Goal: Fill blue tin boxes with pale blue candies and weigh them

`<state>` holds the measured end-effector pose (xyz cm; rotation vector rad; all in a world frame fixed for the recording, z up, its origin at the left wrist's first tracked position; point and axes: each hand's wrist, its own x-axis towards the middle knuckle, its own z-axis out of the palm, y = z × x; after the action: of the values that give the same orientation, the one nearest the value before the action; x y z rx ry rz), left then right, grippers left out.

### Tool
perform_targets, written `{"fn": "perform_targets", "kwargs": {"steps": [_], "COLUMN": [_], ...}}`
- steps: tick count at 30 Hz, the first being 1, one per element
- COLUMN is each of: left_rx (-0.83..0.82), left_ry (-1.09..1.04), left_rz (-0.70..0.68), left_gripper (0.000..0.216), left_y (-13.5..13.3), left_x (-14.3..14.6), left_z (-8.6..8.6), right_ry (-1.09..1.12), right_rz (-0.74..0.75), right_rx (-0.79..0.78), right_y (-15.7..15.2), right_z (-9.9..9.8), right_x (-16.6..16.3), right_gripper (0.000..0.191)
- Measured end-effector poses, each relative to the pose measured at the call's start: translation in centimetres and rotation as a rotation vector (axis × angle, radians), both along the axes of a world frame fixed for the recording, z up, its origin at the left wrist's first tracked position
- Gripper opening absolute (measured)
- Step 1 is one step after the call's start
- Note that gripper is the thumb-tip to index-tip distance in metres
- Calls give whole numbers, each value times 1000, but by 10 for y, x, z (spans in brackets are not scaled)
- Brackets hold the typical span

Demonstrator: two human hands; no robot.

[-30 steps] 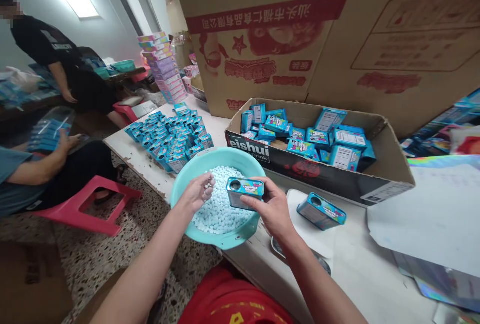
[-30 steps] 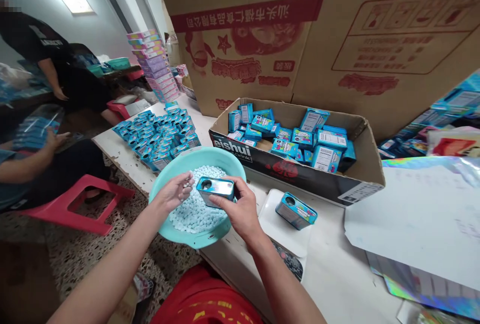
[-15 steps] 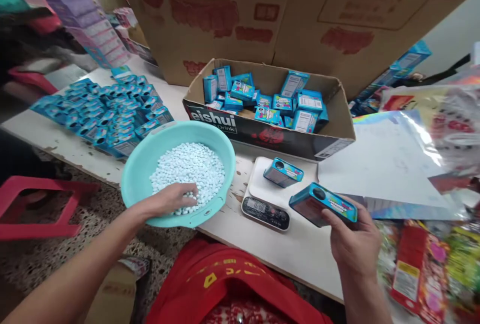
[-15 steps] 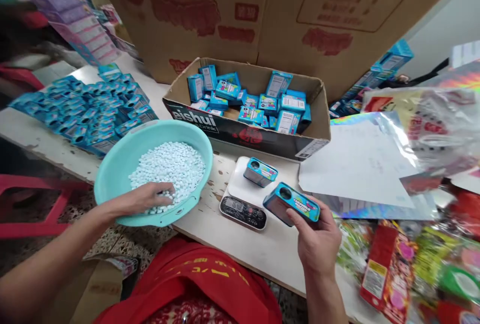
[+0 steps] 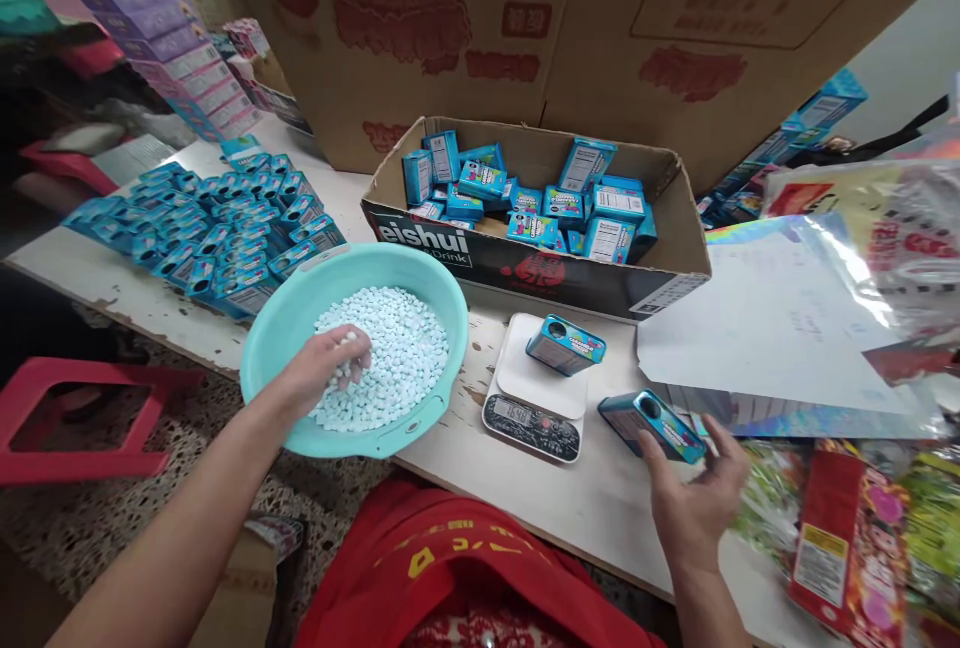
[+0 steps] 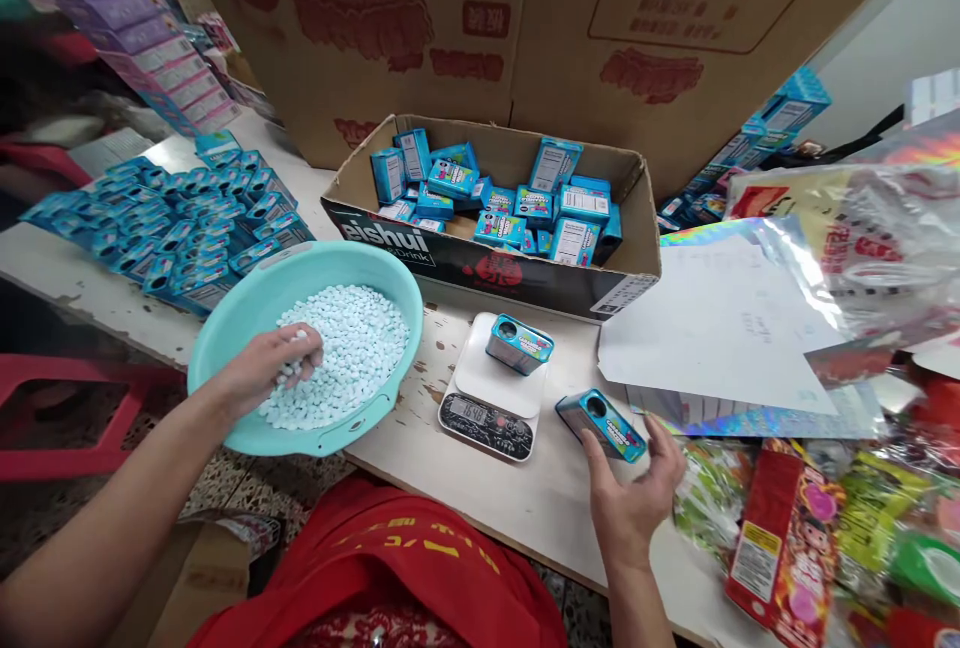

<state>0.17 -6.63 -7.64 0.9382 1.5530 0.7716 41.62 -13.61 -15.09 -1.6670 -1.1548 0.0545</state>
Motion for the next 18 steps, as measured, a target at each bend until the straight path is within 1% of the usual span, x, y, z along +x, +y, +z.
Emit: {"fn": "perform_targets", "kwargs": {"steps": [2,3,4,6,8,9,11,12,13,14,15,18], "left_rx": [103,157,208,270,281,282,280,271,250,218,181,92], "left_ry": [280,389,469,547,533,501,398,329,243,140,20,-398], "left_rz": [-240,-323,-370,-375,-322,-292,-230,-195,-151,-94,-22,246], "left_gripper": [25,29,32,34,35,35,34,33,33,33,35,40], "left_y": [-3,-3,-4,-3,-2,-3,-5,-6,-8,-9,-11,-8], "left_x": [4,7,10,18,27,31,38,41,43,46,49,61], "left_z": [0,1,3,6,9,9,9,7,6,4,2,1], "right_ry": [-238,-279,-266,-140,7,70,168,192,191,164,111,-112], "right_rz": [19,55,110,235,292,296,308,324,350,383,421,545], "right_rx": [122,170,193,141,5,-76,-237,-290,-309,-291,-240,34], "right_y": [2,7,13,30,49,58,72,77,80,82,84,90], "right_z": [15,23,30,38,38,36,31,29,30,32,37,59], "right_x": [-11,-18,-28,-47,-62,-67,-72,-73,-74,-75,-78,-97], "right_gripper": [68,69,70,72,75,73,61,53,46,41,37,24]}}
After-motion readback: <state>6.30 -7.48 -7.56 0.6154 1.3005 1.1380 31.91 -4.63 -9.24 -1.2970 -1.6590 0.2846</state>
